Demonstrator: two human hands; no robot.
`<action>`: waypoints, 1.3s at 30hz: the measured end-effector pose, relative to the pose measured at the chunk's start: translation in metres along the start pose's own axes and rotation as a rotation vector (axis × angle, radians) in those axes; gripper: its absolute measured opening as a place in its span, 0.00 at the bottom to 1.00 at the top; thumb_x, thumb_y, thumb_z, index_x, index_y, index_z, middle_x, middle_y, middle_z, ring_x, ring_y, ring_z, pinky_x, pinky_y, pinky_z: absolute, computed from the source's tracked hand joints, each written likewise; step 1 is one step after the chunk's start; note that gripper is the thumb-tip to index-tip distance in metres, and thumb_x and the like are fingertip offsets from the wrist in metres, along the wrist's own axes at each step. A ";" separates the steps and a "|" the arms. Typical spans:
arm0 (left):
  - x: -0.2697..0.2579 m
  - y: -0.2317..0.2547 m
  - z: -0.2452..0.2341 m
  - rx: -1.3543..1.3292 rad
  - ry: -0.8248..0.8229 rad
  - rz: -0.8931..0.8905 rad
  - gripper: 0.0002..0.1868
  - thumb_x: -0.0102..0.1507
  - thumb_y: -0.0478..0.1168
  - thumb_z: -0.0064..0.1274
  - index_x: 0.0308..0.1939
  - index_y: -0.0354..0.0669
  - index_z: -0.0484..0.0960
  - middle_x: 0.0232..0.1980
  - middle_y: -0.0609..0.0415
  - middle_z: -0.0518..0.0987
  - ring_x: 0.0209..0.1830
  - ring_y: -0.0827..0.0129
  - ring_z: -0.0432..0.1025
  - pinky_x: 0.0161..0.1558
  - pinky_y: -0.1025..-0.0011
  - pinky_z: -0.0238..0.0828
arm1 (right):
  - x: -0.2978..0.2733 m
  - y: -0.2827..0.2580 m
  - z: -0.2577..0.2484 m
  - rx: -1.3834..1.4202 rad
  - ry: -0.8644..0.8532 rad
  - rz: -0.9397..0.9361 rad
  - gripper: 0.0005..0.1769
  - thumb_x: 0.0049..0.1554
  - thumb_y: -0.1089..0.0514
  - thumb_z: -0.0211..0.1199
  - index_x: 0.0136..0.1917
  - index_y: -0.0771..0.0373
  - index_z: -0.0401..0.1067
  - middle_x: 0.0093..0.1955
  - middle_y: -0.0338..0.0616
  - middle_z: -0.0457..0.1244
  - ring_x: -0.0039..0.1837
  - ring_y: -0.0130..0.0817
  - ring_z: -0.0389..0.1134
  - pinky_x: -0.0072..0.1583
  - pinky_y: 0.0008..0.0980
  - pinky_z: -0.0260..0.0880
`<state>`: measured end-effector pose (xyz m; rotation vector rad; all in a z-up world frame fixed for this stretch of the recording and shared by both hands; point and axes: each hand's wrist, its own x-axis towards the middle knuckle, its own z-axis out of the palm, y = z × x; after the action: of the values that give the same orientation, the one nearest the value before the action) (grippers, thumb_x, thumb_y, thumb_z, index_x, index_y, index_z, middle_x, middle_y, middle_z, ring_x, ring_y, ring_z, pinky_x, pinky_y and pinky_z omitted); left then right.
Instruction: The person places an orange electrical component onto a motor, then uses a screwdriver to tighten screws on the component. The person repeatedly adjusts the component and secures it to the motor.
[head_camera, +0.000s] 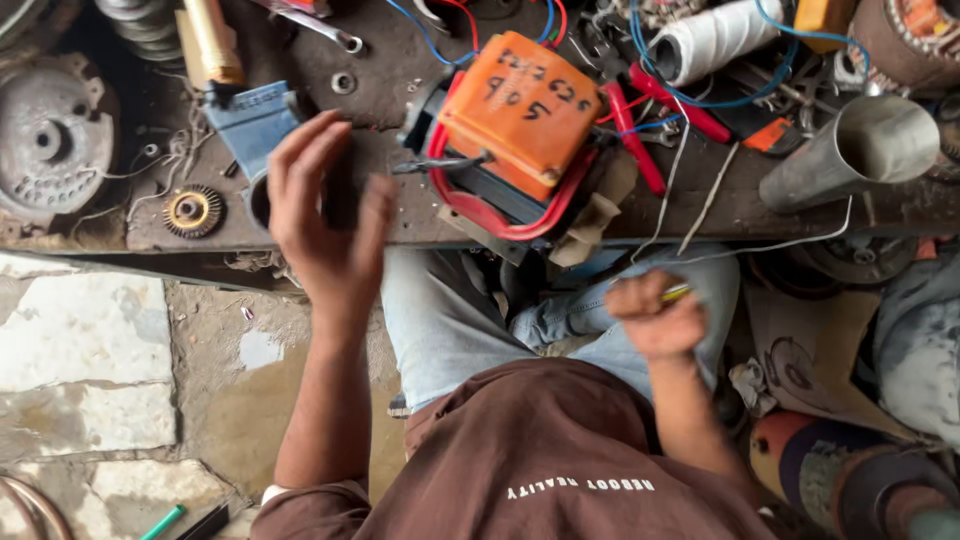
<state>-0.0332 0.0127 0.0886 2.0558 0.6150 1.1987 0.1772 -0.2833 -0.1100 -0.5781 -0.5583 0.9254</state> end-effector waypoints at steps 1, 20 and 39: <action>0.001 0.013 0.007 0.004 -0.054 0.071 0.29 0.67 0.41 0.69 0.69 0.42 0.74 0.70 0.47 0.72 0.68 0.55 0.71 0.68 0.64 0.70 | -0.014 0.014 -0.003 -0.012 0.011 0.035 0.34 0.61 0.29 0.59 0.33 0.58 0.54 0.29 0.35 0.45 0.35 0.29 0.43 0.40 0.35 0.45; 0.028 0.047 0.071 0.275 -0.140 0.326 0.33 0.64 0.50 0.72 0.67 0.39 0.77 0.71 0.40 0.70 0.68 0.46 0.69 0.70 0.56 0.68 | -0.055 0.098 -0.082 -0.562 0.409 0.367 0.18 0.59 0.56 0.64 0.32 0.56 0.60 0.28 0.29 0.51 0.31 0.18 0.49 0.34 0.24 0.47; 0.102 -0.015 0.046 -0.209 -0.227 0.030 0.44 0.63 0.72 0.55 0.56 0.30 0.81 0.62 0.35 0.78 0.60 0.58 0.76 0.63 0.62 0.74 | -0.032 0.096 -0.074 0.034 0.512 0.506 0.23 0.65 0.51 0.57 0.32 0.57 0.55 0.26 0.34 0.47 0.29 0.25 0.48 0.37 0.28 0.51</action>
<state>0.0546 0.0778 0.1190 1.9913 0.3375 0.9828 0.1562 -0.2811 -0.2334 -0.9118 0.0753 1.2015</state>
